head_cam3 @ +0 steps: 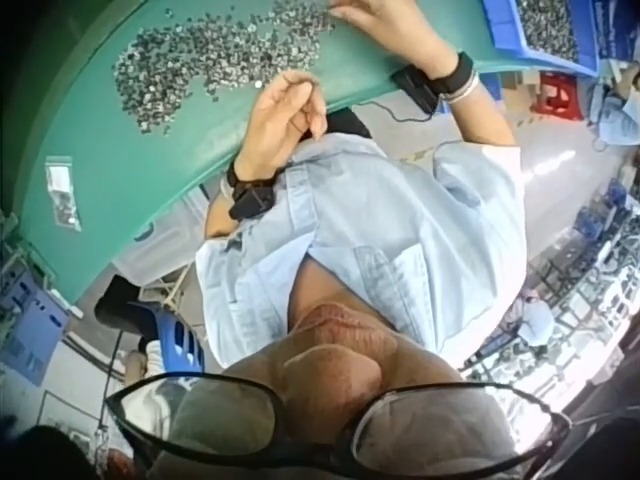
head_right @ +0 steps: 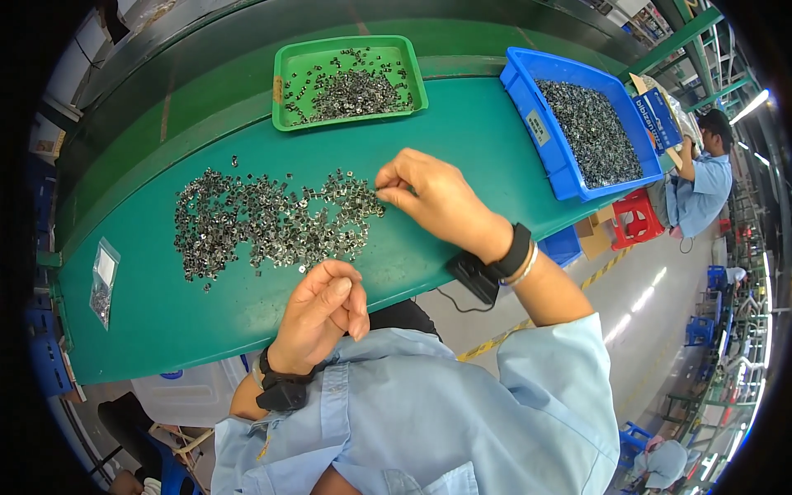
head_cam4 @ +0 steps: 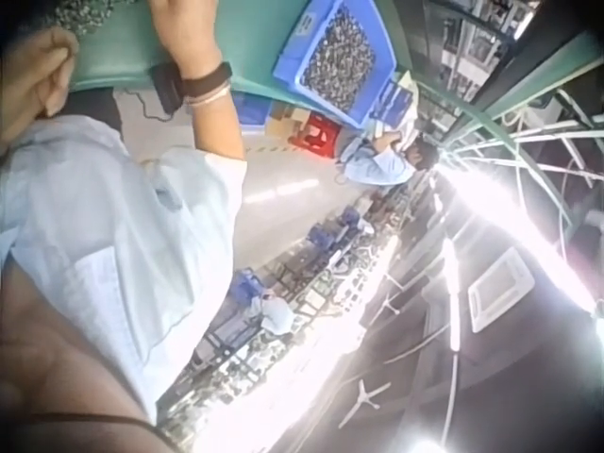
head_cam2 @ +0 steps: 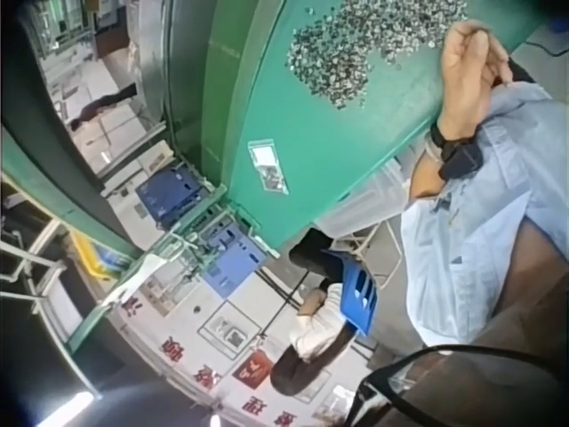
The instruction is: The person picks up a metal component from the table, joins it with another small part, and places the assembled unit into a green tray.
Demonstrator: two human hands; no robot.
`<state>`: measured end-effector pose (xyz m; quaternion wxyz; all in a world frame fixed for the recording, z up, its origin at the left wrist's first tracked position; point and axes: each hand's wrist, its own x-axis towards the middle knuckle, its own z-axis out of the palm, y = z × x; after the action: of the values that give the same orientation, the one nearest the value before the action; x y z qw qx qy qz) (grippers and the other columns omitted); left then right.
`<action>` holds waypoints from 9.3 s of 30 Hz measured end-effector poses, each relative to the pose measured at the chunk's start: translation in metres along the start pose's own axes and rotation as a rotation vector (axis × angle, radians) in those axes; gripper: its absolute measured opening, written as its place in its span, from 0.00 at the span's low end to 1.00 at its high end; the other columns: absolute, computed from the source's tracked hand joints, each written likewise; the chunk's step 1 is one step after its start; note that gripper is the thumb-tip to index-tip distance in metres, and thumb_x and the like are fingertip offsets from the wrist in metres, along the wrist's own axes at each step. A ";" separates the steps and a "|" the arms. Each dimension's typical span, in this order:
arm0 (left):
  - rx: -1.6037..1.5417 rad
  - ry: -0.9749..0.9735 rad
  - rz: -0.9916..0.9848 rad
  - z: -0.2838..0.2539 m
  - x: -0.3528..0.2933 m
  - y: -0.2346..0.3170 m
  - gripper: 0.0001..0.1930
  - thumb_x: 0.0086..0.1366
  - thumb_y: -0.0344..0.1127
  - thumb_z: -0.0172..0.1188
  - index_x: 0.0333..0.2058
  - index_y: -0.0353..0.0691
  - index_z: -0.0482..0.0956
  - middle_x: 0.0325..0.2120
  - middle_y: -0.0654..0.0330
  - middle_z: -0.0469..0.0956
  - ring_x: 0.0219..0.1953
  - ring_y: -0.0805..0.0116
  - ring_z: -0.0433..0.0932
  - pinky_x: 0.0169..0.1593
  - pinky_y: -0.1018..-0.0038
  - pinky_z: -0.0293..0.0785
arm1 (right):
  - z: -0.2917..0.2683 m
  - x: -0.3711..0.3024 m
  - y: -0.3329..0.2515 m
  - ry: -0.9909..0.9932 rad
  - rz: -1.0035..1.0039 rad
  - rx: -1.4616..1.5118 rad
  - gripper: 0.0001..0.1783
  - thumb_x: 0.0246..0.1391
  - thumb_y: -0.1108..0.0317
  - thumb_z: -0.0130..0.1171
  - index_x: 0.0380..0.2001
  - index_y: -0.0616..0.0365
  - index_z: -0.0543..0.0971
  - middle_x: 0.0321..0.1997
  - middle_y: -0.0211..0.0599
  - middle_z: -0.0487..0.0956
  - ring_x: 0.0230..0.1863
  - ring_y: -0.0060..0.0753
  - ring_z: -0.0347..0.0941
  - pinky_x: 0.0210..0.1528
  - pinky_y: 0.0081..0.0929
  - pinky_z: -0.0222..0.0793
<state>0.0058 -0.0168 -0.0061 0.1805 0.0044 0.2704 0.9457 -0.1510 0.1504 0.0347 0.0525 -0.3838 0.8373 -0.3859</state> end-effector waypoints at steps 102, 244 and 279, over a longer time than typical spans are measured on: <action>0.247 0.172 0.003 0.013 0.002 0.004 0.09 0.67 0.39 0.49 0.32 0.39 0.66 0.20 0.60 0.72 0.20 0.72 0.71 0.24 0.76 0.68 | 0.045 -0.066 -0.034 0.111 -0.110 0.458 0.06 0.46 0.78 0.62 0.28 0.58 0.75 0.29 0.34 0.76 0.30 0.30 0.72 0.31 0.25 0.67; 0.170 0.151 -0.006 0.013 0.005 -0.008 0.09 0.66 0.36 0.53 0.38 0.37 0.69 0.25 0.56 0.76 0.21 0.71 0.73 0.25 0.76 0.70 | 0.040 -0.082 -0.037 0.236 -0.110 0.298 0.09 0.42 0.78 0.63 0.30 0.58 0.77 0.29 0.33 0.77 0.30 0.32 0.73 0.31 0.26 0.69; 0.186 0.172 0.010 0.019 0.006 -0.008 0.08 0.66 0.36 0.52 0.36 0.37 0.69 0.24 0.58 0.75 0.22 0.73 0.72 0.25 0.78 0.69 | 0.048 -0.086 -0.030 0.225 -0.027 0.520 0.07 0.47 0.80 0.60 0.31 0.59 0.76 0.32 0.35 0.76 0.33 0.27 0.72 0.35 0.22 0.68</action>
<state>0.0048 0.0014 0.0051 0.1509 -0.0585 0.3714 0.9143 -0.0539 0.1682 0.0044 0.0507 -0.3231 0.7057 -0.6285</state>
